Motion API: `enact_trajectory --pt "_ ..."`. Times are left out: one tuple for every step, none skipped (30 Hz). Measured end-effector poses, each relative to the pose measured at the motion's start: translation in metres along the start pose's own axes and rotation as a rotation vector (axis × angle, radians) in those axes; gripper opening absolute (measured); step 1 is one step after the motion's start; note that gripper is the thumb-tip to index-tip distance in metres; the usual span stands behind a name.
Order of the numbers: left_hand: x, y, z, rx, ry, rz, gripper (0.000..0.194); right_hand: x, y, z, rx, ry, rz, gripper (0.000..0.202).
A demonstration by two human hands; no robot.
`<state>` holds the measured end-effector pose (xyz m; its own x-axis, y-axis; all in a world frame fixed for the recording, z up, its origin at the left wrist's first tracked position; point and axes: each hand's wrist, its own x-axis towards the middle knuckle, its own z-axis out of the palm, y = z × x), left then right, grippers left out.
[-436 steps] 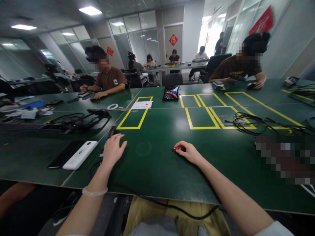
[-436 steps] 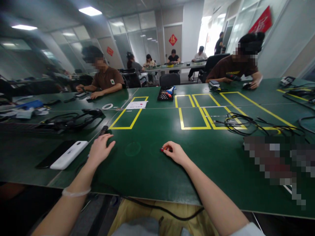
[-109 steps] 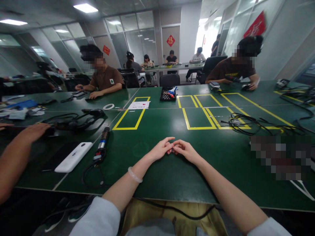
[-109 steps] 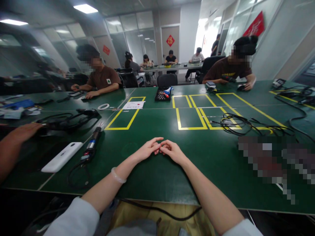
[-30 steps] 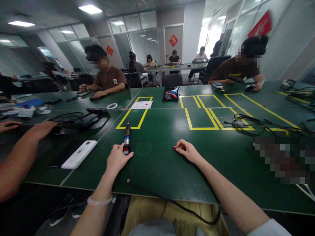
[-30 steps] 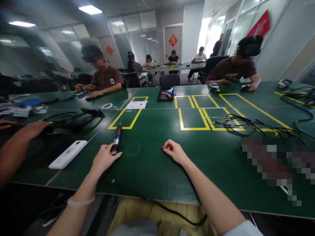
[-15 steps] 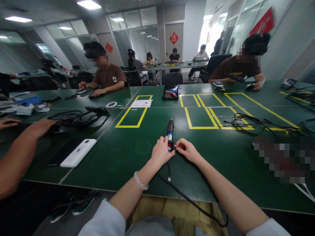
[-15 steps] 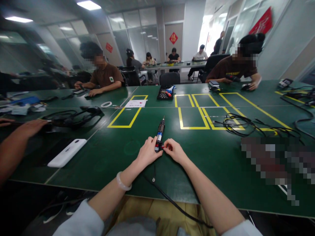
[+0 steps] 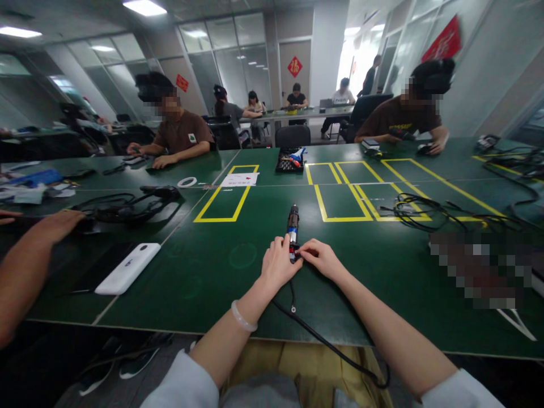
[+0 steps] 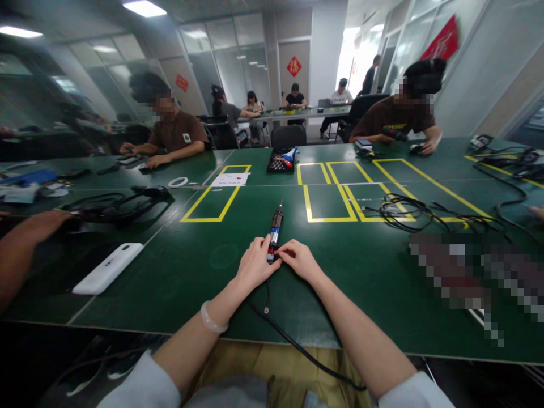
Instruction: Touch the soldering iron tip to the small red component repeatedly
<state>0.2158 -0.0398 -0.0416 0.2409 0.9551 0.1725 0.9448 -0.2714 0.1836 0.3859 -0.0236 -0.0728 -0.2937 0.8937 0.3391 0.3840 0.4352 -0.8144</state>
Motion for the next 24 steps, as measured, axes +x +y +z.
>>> enact_trajectory --pt "0.001 0.001 -0.001 0.013 -0.004 -0.003 0.066 0.0 -0.001 -0.001 -0.002 0.009 0.005 0.014" --pt "0.003 0.003 -0.001 0.025 -0.008 -0.006 0.067 -0.001 -0.002 -0.001 0.0 0.016 0.016 0.014" --pt "0.004 0.004 -0.002 0.037 -0.01 -0.009 0.067 -0.001 -0.002 -0.002 0.008 0.02 0.034 0.015" --pt "0.005 0.005 -0.003 0.048 -0.012 -0.013 0.067 -0.001 -0.002 -0.002 0.023 0.021 0.056 0.016" --pt "0.007 0.006 -0.004 0.058 -0.012 -0.018 0.067 -0.001 -0.002 -0.003 0.048 0.023 0.078 0.016" --pt "0.008 0.006 -0.004 0.067 -0.012 -0.019 0.067 -0.001 -0.001 -0.003 0.079 0.023 0.097 0.018" --pt "0.009 0.006 -0.005 0.075 -0.01 -0.016 0.067 -0.001 0.0 -0.002 0.111 0.021 0.112 0.019" --pt "0.009 0.004 -0.006 0.083 -0.009 -0.008 0.067 -0.001 0.001 -0.002 0.145 0.021 0.115 0.02" --pt "0.009 0.001 -0.007 0.091 -0.009 0.004 0.067 -0.001 0.003 -0.001 0.171 0.012 0.112 0.021" --pt "0.009 -0.002 -0.008 0.102 -0.01 0.017 0.067 -0.001 0.004 0.0 0.189 0.003 0.109 0.023" --pt "0.008 -0.007 -0.01 0.116 -0.011 0.028 0.068 -0.001 0.006 0.001 0.196 -0.007 0.109 0.023" --pt "0.007 -0.013 -0.012 0.132 -0.014 0.034 0.069 -0.001 0.007 0.001 0.196 -0.011 0.112 0.024" --pt "0.006 -0.02 -0.014 0.148 -0.017 0.036 0.07 -0.001 0.007 0.002 0.194 -0.012 0.117 0.024" --pt "0.004 -0.027 -0.016 0.164 -0.021 0.033 0.07 -0.001 0.007 0.002 0.193 -0.014 0.125 0.024" --pt "0.002 -0.036 -0.019 0.18 -0.026 0.026 0.07 -0.001 0.007 0.001 0.191 -0.016 0.133 0.024" --pt "0.0 -0.046 -0.022 0.195 -0.032 0.015 0.07 -0.001 0.007 0.001 0.189 -0.02 0.141 0.023" --pt "-0.002 -0.057 -0.025 0.209 -0.04 0.002 0.069 -0.001 0.006 0.0 0.185 -0.025 0.149 0.022" --pt "-0.005 -0.069 -0.028 0.224 -0.046 -0.015 0.069 -0.001 0.005 -0.001 0.179 -0.031 0.154 0.022" --pt "-0.008 -0.083 -0.032 0.241 -0.053 -0.035 0.068 -0.001 0.004 -0.001 0.172 -0.036 0.158 0.021" --pt "-0.011 -0.097 -0.036 0.259 -0.057 -0.058 0.068 -0.001 0.004 -0.001 0.166 -0.041 0.159 0.02" --pt "-0.014 -0.112 -0.039 0.277 -0.059 -0.083 0.068 -0.001 0.003 -0.002 0.161 -0.046 0.159 0.02" --pt "-0.017 -0.128 -0.043 0.295 -0.063 -0.111 0.068 -0.001 0.003 -0.002 0.157 -0.051 0.158 0.019" --pt "-0.02 -0.145 -0.047 0.312 -0.068 -0.143 0.069 -0.001 0.002 -0.002 0.153 -0.055 0.156 0.019" --pt "-0.024 -0.161 -0.051 0.327 -0.076 -0.177 0.07 -0.001 0.002 -0.002 0.148 -0.06 0.156 0.019"
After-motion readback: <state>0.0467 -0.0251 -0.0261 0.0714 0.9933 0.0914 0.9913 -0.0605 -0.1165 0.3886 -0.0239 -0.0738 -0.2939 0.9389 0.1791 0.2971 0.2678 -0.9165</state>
